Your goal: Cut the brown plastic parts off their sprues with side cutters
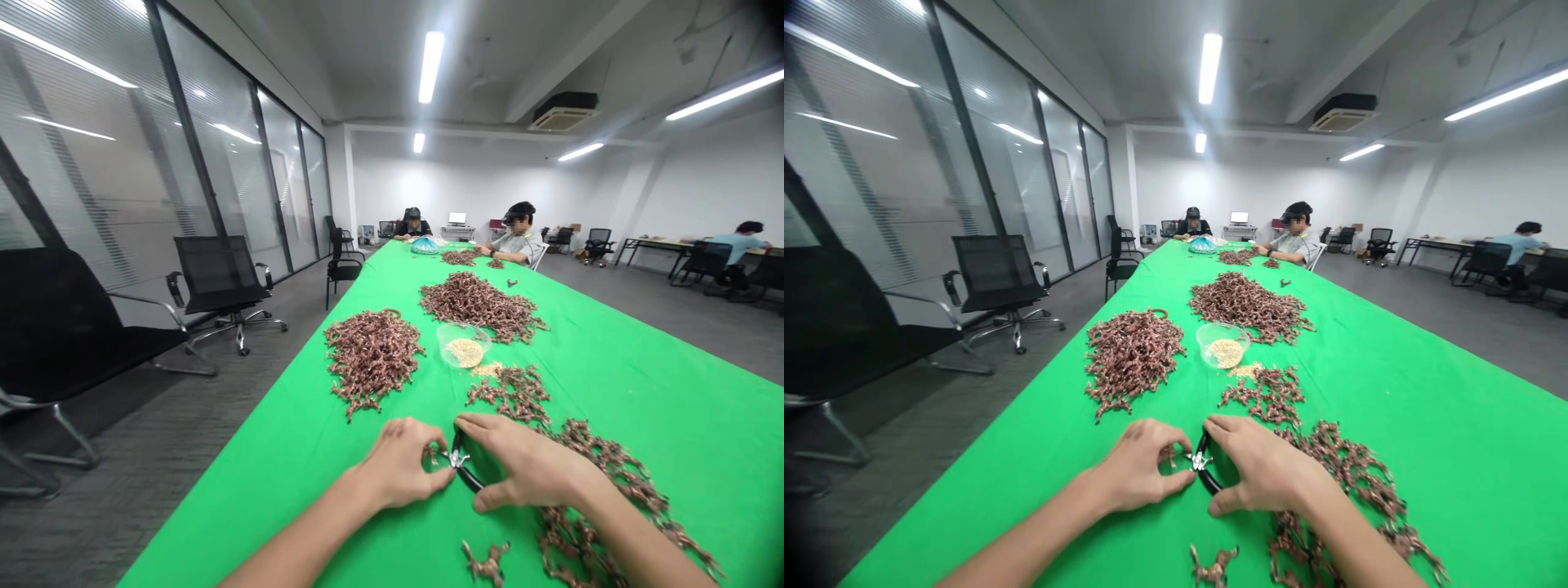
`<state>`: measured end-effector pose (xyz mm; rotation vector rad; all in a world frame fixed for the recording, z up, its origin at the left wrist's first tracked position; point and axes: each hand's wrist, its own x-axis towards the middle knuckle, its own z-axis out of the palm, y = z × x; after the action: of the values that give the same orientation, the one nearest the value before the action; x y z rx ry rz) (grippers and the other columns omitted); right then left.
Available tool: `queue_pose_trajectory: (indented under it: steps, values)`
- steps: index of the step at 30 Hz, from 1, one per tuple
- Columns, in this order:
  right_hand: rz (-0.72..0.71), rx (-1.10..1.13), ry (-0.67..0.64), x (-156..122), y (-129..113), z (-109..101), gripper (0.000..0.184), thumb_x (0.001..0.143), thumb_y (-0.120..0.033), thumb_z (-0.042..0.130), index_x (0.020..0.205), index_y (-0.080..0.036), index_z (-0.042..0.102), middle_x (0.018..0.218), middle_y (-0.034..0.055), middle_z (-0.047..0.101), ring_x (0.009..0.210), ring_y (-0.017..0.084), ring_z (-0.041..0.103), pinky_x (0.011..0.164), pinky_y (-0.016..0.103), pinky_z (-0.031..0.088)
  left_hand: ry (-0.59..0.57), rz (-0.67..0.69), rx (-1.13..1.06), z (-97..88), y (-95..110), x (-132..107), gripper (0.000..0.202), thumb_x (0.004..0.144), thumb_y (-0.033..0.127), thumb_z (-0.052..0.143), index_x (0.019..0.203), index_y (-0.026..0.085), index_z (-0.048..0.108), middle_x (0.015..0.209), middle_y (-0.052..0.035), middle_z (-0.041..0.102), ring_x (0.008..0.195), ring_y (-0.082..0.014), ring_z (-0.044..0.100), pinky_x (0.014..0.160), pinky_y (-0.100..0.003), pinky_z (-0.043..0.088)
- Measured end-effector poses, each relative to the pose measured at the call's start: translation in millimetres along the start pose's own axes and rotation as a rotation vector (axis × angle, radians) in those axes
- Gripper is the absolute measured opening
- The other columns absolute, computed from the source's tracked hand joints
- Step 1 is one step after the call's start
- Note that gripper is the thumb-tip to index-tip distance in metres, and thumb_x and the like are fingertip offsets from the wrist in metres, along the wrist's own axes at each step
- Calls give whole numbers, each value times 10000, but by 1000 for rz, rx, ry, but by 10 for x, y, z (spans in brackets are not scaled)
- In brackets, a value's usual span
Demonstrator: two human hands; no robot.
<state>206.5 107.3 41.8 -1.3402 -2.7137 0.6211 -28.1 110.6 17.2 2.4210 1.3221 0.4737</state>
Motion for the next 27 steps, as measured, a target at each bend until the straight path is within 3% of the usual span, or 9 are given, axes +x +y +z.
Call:
queue_pose_trajectory:
  steps: [5, 9, 17, 27]
  values:
    - [7, -3, -11, -68, 42, -14, 1144, 649, -542, 812, 1530, -38, 285, 1574, 197, 257, 1427, 372, 276, 1190, 461, 261, -43, 73, 102, -82, -27, -9, 360, 745, 486, 680, 1024, 260, 696, 900, -20, 723, 880, -256, 632, 822, -374, 395]
    - [24, 15, -20, -89, 52, -20, 1146, 633, -529, 814, 1532, -47, 292, 1571, 196, 266, 1424, 374, 274, 1189, 457, 261, -68, 96, 141, -120, -44, -9, 334, 774, 475, 658, 1038, 272, 688, 880, -11, 717, 860, -241, 637, 806, -355, 396]
    - [-29, 17, 90, -109, 50, 3, 1038, 620, -498, 832, 1490, -121, 411, 1444, 168, 430, 1299, 350, 422, 1099, 445, 376, -81, 155, 225, -82, -73, -1, 306, 786, 437, 657, 1022, 243, 650, 854, -9, 708, 837, -230, 641, 768, -328, 392]
    - [-44, -9, 130, -107, 32, 6, 878, 566, -392, 847, 1357, -146, 558, 1191, 114, 561, 1042, 304, 541, 934, 415, 468, -106, 287, 296, -87, -127, -2, 224, 854, 379, 644, 1028, 240, 629, 842, 19, 726, 819, -199, 666, 745, -306, 382]
